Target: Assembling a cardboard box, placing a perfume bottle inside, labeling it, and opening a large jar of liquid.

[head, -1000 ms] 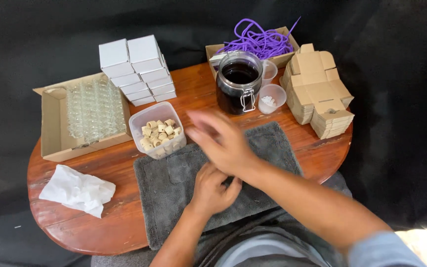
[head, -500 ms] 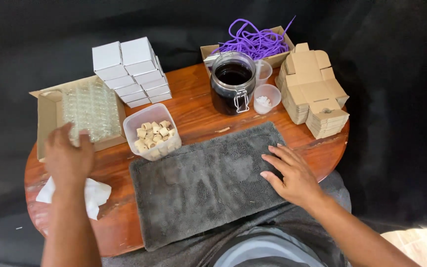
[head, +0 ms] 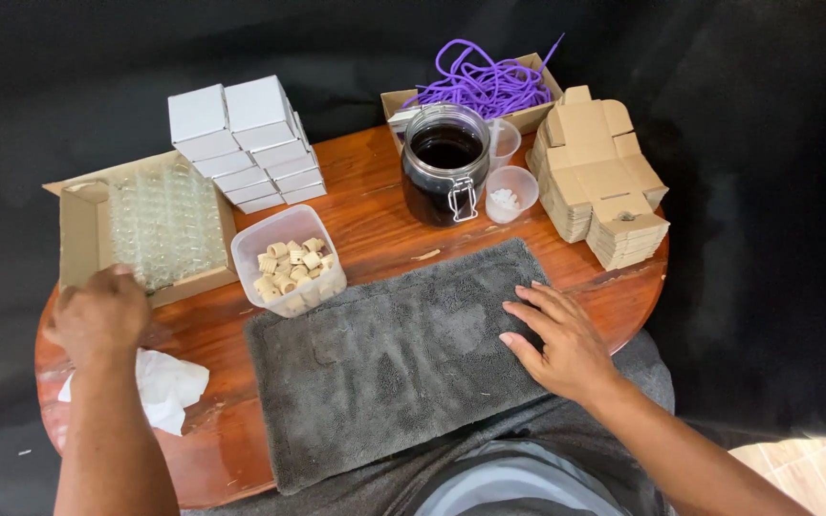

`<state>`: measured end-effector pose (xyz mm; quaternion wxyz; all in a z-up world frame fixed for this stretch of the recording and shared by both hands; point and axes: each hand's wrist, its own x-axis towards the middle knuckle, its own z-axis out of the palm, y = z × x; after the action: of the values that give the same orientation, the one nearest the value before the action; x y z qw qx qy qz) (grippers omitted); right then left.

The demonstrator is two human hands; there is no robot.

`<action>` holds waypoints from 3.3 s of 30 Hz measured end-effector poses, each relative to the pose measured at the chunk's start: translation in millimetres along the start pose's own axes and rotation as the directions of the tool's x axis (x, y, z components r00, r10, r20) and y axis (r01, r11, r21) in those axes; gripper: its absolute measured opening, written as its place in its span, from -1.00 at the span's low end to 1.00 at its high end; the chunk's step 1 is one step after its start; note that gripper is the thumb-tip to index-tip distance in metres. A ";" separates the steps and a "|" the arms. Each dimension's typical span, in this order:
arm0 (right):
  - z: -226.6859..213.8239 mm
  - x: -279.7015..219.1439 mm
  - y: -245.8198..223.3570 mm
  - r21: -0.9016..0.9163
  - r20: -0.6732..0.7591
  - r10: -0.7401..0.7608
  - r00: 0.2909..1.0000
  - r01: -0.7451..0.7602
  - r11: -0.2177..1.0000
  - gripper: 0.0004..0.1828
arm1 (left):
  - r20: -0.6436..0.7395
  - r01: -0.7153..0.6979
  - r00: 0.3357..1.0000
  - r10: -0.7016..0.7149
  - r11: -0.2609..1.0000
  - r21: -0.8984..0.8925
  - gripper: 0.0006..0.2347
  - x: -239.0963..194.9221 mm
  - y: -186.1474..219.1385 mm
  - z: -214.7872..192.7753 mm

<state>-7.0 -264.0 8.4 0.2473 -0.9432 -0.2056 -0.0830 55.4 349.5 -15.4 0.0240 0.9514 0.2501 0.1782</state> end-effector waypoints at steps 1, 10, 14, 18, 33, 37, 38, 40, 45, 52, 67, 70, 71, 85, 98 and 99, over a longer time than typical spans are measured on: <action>-0.4 -0.3 0.3 -0.003 -0.003 0.002 1.000 -0.002 1.000 -0.49 | -0.002 -0.003 1.000 0.003 1.000 -0.003 -0.68 3.4 -0.4 1.4; -0.5 -0.7 -2.4 0.000 0.027 0.036 0.999 -0.036 0.999 -0.49 | 0.555 0.185 0.786 -0.272 0.960 0.208 -0.54 27.2 54.3 -67.5; 0.1 -0.6 -1.7 0.001 0.007 0.020 1.000 -0.020 1.000 -0.51 | 0.479 0.130 0.847 -0.229 0.964 0.230 -0.56 34.2 42.2 -48.1; 0.2 -1.4 -2.5 0.006 0.000 0.024 1.000 -0.024 1.000 -0.51 | 0.463 0.104 0.859 -0.219 0.960 0.262 -0.57 37.4 46.8 -53.0; -1.5 -1.2 -4.0 -0.005 -0.003 0.032 0.999 -0.032 0.999 -0.50 | -0.298 -0.242 0.929 0.218 0.969 -0.044 -0.83 9.7 -10.2 -35.1; 1.4 -3.5 -0.9 0.015 -0.009 0.023 1.000 -0.023 1.000 -0.50 | 0.021 0.004 1.000 0.007 0.888 -0.459 -0.87 -38.3 71.8 -127.4; 1.4 -3.1 -0.3 0.008 0.006 0.033 0.999 -0.033 0.999 -0.49 | 0.040 -0.005 0.998 0.038 0.786 -0.619 -0.88 -51.7 86.1 -131.4; 1.9 -0.9 0.5 0.002 0.017 0.037 0.999 -0.037 0.999 -0.49 | 0.047 -0.010 0.997 0.069 0.655 -0.756 -0.88 -81.5 124.0 -143.5; 11.1 3.7 22.7 0.246 -0.244 0.069 0.967 -0.007 0.969 -0.76 | 0.135 0.107 0.951 0.279 0.111 -0.988 -0.82 -152.9 233.0 -139.9; 11.5 36.6 42.1 -0.025 -0.400 -0.080 0.913 0.077 0.997 -0.70 | 0.340 0.237 0.828 0.445 0.272 -0.933 -0.81 -204.7 318.1 -69.6; 6.3 65.3 8.5 0.435 -0.054 0.418 0.907 -0.355 0.827 -0.75 | 0.058 -0.420 0.820 0.570 0.667 -0.615 -0.81 -215.7 319.7 -17.2; 4.0 72.4 -1.0 0.318 -0.017 0.350 0.937 -0.327 0.890 -0.58 | 0.024 -0.453 0.803 0.595 0.636 -0.624 -0.81 -217.7 319.2 -17.3; 7.2 71.0 2.1 0.239 0.014 0.391 0.920 -0.383 0.892 -0.55 | 0.009 -0.465 0.804 0.595 0.637 -0.614 -0.82 -218.1 318.8 -18.8; 25.7 53.6 -15.5 0.143 -0.189 -0.283 0.941 0.311 0.940 -0.73 | -0.125 -0.555 0.795 0.594 0.628 -0.545 -0.84 -221.9 317.9 -8.1; 25.2 60.1 -19.0 0.048 -0.131 -0.187 0.974 0.195 0.980 -0.77 | -0.115 -0.563 0.789 0.603 0.637 -0.527 -0.81 -221.2 319.6 -0.1; 17.6 62.0 -21.0 0.031 -0.116 -0.171 0.978 0.176 0.984 -0.76 | -0.111 -0.560 0.790 0.603 0.635 -0.531 -0.80 -220.8 320.3 -2.1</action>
<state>40.9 -217.1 18.3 0.2699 -0.9101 -0.2745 -0.1534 25.2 -37.4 -42.5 0.2407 0.9402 -0.1313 0.2022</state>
